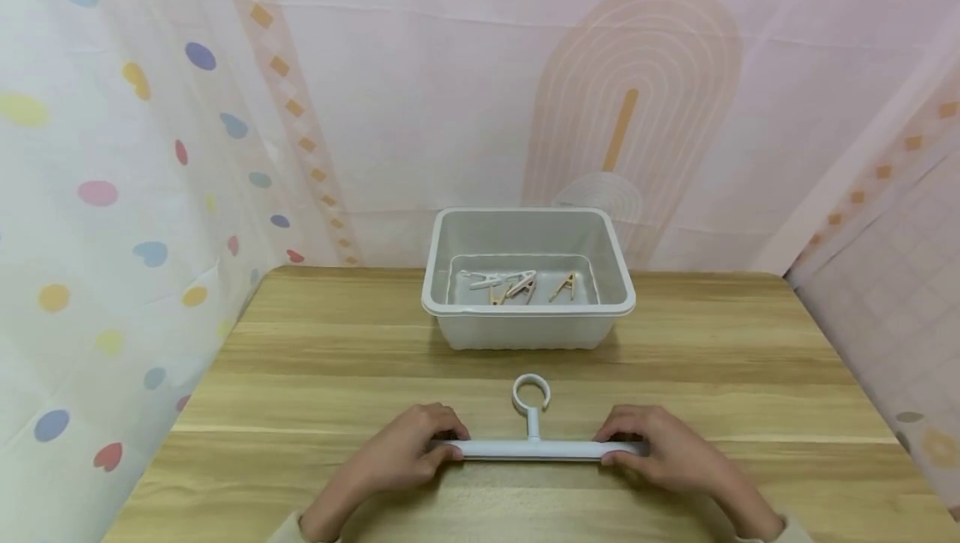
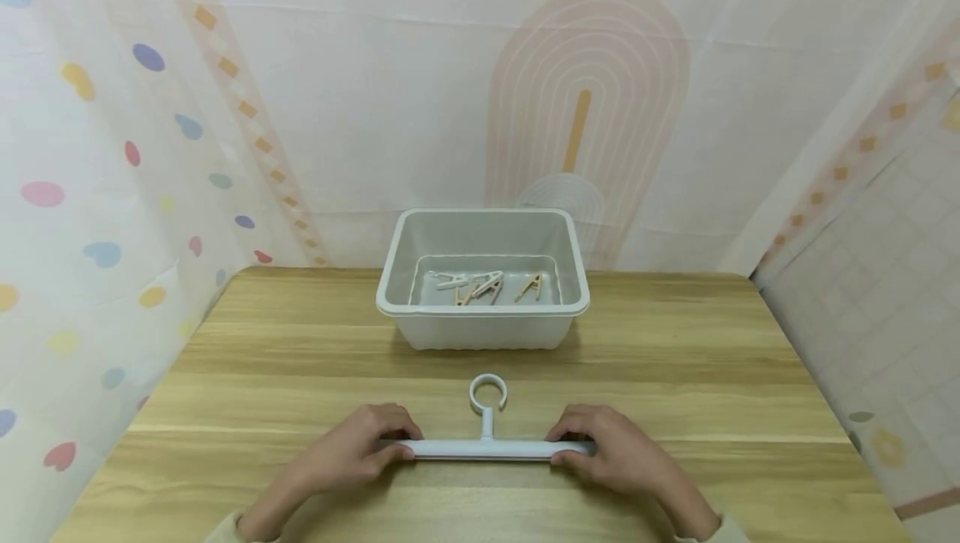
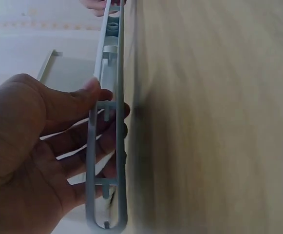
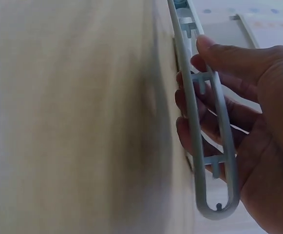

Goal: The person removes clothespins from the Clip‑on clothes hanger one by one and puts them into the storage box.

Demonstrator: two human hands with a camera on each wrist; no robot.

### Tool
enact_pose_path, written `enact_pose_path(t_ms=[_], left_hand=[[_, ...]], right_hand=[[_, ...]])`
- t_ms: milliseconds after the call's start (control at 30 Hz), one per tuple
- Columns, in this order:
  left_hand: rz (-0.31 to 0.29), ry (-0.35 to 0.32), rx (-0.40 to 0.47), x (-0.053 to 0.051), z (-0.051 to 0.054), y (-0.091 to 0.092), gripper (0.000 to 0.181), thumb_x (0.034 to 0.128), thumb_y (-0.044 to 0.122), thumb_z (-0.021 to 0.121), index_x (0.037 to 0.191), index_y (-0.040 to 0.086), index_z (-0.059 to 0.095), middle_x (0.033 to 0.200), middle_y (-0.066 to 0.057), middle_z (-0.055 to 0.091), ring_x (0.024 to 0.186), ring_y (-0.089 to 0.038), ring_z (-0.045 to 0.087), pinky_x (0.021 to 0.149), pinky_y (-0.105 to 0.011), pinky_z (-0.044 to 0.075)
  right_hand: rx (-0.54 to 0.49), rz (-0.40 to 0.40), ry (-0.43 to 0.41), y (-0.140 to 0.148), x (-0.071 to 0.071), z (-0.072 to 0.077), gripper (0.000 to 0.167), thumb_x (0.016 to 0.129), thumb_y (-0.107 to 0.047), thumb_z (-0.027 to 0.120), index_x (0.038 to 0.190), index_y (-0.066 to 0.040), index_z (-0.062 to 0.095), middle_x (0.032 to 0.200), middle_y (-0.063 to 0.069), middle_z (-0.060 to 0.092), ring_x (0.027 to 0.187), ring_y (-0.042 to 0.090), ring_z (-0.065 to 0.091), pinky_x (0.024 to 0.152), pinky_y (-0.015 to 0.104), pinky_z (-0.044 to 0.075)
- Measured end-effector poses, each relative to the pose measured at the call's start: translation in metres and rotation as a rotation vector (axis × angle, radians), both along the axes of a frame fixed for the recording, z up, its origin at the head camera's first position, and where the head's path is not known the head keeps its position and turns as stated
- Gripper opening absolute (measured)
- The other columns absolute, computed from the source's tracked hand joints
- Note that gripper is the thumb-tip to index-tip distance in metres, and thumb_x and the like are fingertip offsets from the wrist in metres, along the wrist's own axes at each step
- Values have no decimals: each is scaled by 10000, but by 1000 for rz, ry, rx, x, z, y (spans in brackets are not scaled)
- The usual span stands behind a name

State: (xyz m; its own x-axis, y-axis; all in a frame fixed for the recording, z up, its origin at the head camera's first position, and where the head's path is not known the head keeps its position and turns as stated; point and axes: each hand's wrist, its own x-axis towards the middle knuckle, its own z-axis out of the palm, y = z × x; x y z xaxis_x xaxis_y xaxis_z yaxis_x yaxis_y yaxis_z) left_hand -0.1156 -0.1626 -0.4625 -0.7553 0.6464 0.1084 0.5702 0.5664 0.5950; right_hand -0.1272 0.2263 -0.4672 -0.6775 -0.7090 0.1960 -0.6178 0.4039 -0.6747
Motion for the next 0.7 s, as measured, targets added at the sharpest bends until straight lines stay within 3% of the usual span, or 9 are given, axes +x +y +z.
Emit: enact_pose_path(t_ms=[233, 500, 600, 700], left_hand=[[14, -40, 12, 0, -4, 4, 37, 939, 130, 735, 974, 133, 748, 919, 84, 706, 867, 11, 602, 800, -264, 537], [32, -93, 45, 1, -7, 0, 60, 933, 167, 755, 985, 143, 739, 910, 94, 681, 823, 43, 558, 751, -214, 519], [63, -136, 64, 0, -5, -3, 114, 946, 205, 744, 1043, 144, 736, 950, 83, 690, 846, 21, 580, 752, -220, 529], [111, -102, 65, -2, -2, -8, 183, 949, 222, 743, 1109, 135, 726, 1014, 60, 708, 914, -50, 629, 807, -275, 549]], right_hand=[[11, -21, 18, 1, 3, -10, 112, 956, -285, 733, 1063, -254, 739, 1008, -153, 700, 908, -1, 616, 771, 243, 530], [29, -24, -22, -1, 0, -9, 145, 945, -316, 741, 1072, -246, 742, 1029, -129, 707, 910, 10, 613, 756, 231, 521], [46, -35, -11, 1, -2, -6, 161, 961, -309, 726, 1099, -227, 740, 1040, -118, 712, 927, 18, 621, 772, 243, 531], [60, -56, 23, 5, -5, 0, 192, 976, -287, 713, 1140, -189, 732, 1069, -83, 715, 934, 54, 636, 788, 263, 541]])
